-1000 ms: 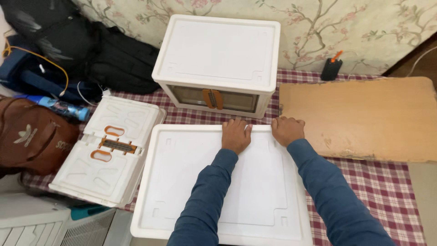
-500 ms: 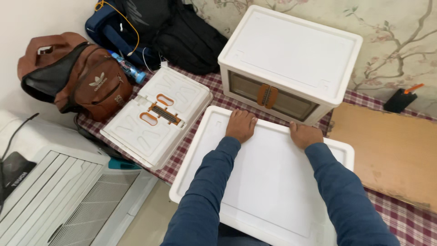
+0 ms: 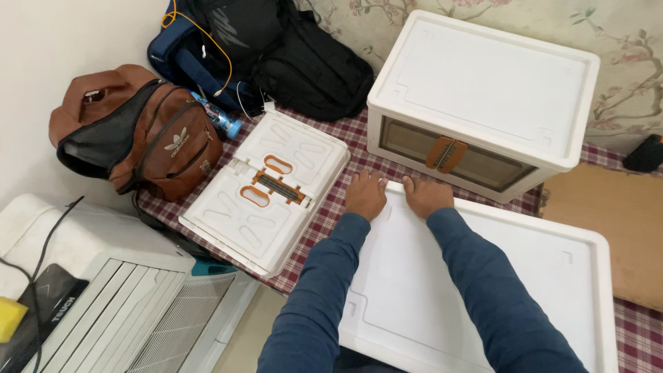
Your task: The person assembles two white plastic storage boxes on a checkered table. They open the lids, unfold the side panels, and secure the lids. The person then stacks the second box on top of the first.
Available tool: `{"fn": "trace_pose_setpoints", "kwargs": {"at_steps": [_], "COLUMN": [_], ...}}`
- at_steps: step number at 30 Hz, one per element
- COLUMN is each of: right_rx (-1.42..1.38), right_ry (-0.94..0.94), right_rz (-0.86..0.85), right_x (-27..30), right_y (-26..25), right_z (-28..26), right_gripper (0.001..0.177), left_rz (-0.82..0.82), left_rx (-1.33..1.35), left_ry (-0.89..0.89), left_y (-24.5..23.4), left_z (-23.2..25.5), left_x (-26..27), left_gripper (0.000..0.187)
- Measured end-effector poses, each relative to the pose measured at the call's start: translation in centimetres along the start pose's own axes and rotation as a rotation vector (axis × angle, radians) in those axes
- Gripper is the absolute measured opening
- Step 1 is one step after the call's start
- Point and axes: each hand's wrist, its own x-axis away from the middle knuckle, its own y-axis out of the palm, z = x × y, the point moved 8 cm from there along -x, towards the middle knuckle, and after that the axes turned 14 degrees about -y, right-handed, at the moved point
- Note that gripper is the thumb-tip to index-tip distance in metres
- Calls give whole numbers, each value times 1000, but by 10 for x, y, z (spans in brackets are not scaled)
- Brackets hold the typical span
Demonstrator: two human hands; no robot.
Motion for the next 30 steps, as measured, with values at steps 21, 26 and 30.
{"fn": "trace_pose_setpoints", "kwargs": {"at_steps": [21, 26, 30], "right_rx": [-214, -326, -212], "right_ry": [-110, -137, -61], "right_rz": [179, 439, 477], "right_x": [-8, 51, 109], "right_y": [-9, -45, -61], "right_z": [-34, -17, 10], "right_gripper": [56, 39, 38], "left_rz": [-123, -108, 229], "left_rx": [286, 130, 112], "left_ry": [-261, -265, -117], "left_y": [-10, -25, -56], "left_z": [-42, -37, -14], "left_x": [2, 35, 90], "left_gripper": [52, 60, 68]}}
